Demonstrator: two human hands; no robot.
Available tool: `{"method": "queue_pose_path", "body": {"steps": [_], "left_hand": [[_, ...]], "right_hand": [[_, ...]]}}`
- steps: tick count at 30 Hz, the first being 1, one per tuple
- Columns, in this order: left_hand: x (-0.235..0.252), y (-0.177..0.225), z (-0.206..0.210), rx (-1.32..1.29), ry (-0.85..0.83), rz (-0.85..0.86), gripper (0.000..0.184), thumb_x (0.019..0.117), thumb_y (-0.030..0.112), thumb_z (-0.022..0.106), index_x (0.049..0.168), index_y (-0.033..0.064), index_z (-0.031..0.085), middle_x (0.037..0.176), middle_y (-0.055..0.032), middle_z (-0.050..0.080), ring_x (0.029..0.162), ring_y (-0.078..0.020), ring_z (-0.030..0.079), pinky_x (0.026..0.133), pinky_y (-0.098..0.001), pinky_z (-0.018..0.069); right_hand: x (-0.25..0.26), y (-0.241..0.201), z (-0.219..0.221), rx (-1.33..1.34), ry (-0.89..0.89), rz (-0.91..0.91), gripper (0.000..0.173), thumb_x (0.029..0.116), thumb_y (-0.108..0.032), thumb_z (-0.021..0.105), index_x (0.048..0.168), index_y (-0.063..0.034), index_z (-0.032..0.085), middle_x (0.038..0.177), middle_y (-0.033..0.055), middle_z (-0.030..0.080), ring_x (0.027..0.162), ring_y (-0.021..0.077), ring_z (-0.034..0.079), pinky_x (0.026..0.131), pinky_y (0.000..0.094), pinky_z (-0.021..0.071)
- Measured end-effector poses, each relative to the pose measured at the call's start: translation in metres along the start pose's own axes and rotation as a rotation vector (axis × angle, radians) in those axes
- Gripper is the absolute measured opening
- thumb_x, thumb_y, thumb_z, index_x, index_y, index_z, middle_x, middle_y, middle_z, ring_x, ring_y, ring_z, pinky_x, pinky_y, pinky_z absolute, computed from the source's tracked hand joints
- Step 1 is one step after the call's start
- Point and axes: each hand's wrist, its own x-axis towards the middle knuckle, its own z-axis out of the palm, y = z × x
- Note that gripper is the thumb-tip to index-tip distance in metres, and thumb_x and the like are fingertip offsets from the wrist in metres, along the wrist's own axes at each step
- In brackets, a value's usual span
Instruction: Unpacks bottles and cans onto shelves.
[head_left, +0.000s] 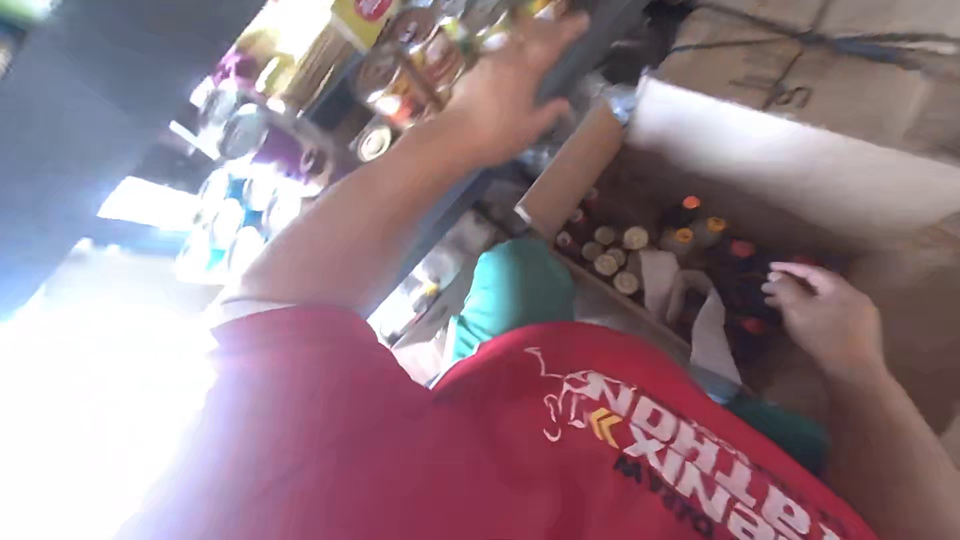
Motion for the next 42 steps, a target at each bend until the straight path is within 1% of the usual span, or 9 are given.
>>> {"method": "queue_pose_path", "body": {"steps": [5, 9, 11, 14, 18, 24, 34, 39, 42], "left_hand": [[-0.164, -0.047, 0.014, -0.131, -0.687, -0.191, 0.032, 0.1031, 0.023, 0.063, 0.130, 0.0071, 0.066, 0.120, -0.0149, 0.069, 0.111, -0.0286, 0.066, 0.100, -0.0524, 0.0499], [-0.257, -0.080, 0.083, -0.250, -0.912, -0.592, 0.030, 0.1082, 0.024, 0.052, 0.124, 0.0042, 0.067, 0.107, -0.0182, 0.070, 0.097, -0.0319, 0.069, 0.091, -0.0545, 0.0530], [-0.286, -0.092, 0.125, -0.228, -0.814, -0.738, 0.032, 0.1064, 0.024, 0.053, 0.124, 0.0008, 0.066, 0.114, -0.0229, 0.068, 0.106, -0.0396, 0.067, 0.093, -0.0614, 0.0509], [-0.302, -0.108, 0.164, -0.189, -0.508, -0.902, 0.043, 0.1040, 0.031, 0.058, 0.137, 0.0034, 0.056, 0.138, -0.0260, 0.056, 0.124, -0.0449, 0.058, 0.098, -0.0648, 0.0492], [-0.282, -0.125, 0.184, -0.225, -0.218, -0.852, 0.057, 0.1008, 0.027, 0.065, 0.152, 0.0101, 0.046, 0.154, -0.0224, 0.045, 0.140, -0.0442, 0.045, 0.108, -0.0643, 0.0426], [-0.274, -0.149, 0.202, -0.185, -0.310, -0.941, 0.081, 0.0930, 0.030, 0.074, 0.159, 0.0100, 0.033, 0.158, -0.0247, 0.039, 0.146, -0.0466, 0.037, 0.107, -0.0687, 0.0410], [-0.262, -0.148, 0.217, -0.171, -0.204, -0.823, 0.079, 0.0970, 0.028, 0.071, 0.161, 0.0095, 0.029, 0.163, -0.0210, 0.034, 0.149, -0.0424, 0.033, 0.117, -0.0629, 0.0321], [-0.237, -0.150, 0.217, -0.146, -0.235, -0.836, 0.076, 0.0987, 0.028, 0.068, 0.161, 0.0062, 0.030, 0.159, -0.0230, 0.040, 0.148, -0.0426, 0.037, 0.116, -0.0633, 0.0319], [-0.227, -0.160, 0.221, -0.126, -0.335, -0.914, 0.065, 0.0984, 0.028, 0.067, 0.153, 0.0042, 0.043, 0.151, -0.0257, 0.048, 0.138, -0.0475, 0.046, 0.106, -0.0691, 0.0405]], "right_hand": [[0.005, 0.022, 0.012, -0.023, -0.069, 0.007, 0.044, 0.1090, -0.025, 0.047, 0.137, 0.0068, 0.057, 0.118, 0.0290, 0.066, 0.092, 0.0290, 0.070, 0.086, 0.0450, 0.0579], [0.003, 0.010, 0.015, -0.059, -0.086, 0.104, 0.043, 0.1104, -0.026, 0.045, 0.138, 0.0052, 0.056, 0.118, 0.0247, 0.065, 0.091, 0.0225, 0.067, 0.086, 0.0403, 0.0559], [0.003, 0.012, 0.017, -0.078, -0.080, 0.085, 0.043, 0.1100, -0.025, 0.046, 0.137, 0.0066, 0.056, 0.118, 0.0274, 0.065, 0.093, 0.0278, 0.068, 0.088, 0.0455, 0.0562], [0.001, 0.010, 0.020, -0.126, -0.094, 0.097, 0.042, 0.1102, -0.023, 0.044, 0.138, 0.0067, 0.056, 0.121, 0.0305, 0.064, 0.099, 0.0359, 0.068, 0.092, 0.0523, 0.0542], [-0.004, 0.002, 0.023, -0.142, -0.075, 0.139, 0.040, 0.1104, -0.022, 0.046, 0.137, 0.0066, 0.057, 0.121, 0.0313, 0.065, 0.101, 0.0396, 0.068, 0.093, 0.0562, 0.0521], [-0.008, 0.000, 0.020, -0.133, -0.066, 0.193, 0.040, 0.1110, -0.023, 0.046, 0.137, 0.0050, 0.058, 0.120, 0.0289, 0.066, 0.099, 0.0356, 0.069, 0.091, 0.0527, 0.0539], [-0.002, 0.001, 0.023, -0.135, -0.124, 0.171, 0.038, 0.1106, -0.023, 0.047, 0.134, 0.0044, 0.060, 0.118, 0.0286, 0.067, 0.098, 0.0362, 0.069, 0.090, 0.0538, 0.0538], [-0.004, -0.002, 0.021, -0.129, -0.123, 0.198, 0.037, 0.1107, -0.023, 0.048, 0.135, 0.0032, 0.060, 0.120, 0.0280, 0.066, 0.100, 0.0354, 0.069, 0.091, 0.0530, 0.0533], [-0.005, 0.000, 0.019, -0.152, -0.126, 0.203, 0.038, 0.1105, -0.023, 0.048, 0.135, 0.0026, 0.060, 0.121, 0.0276, 0.066, 0.101, 0.0354, 0.069, 0.091, 0.0529, 0.0535]]}}
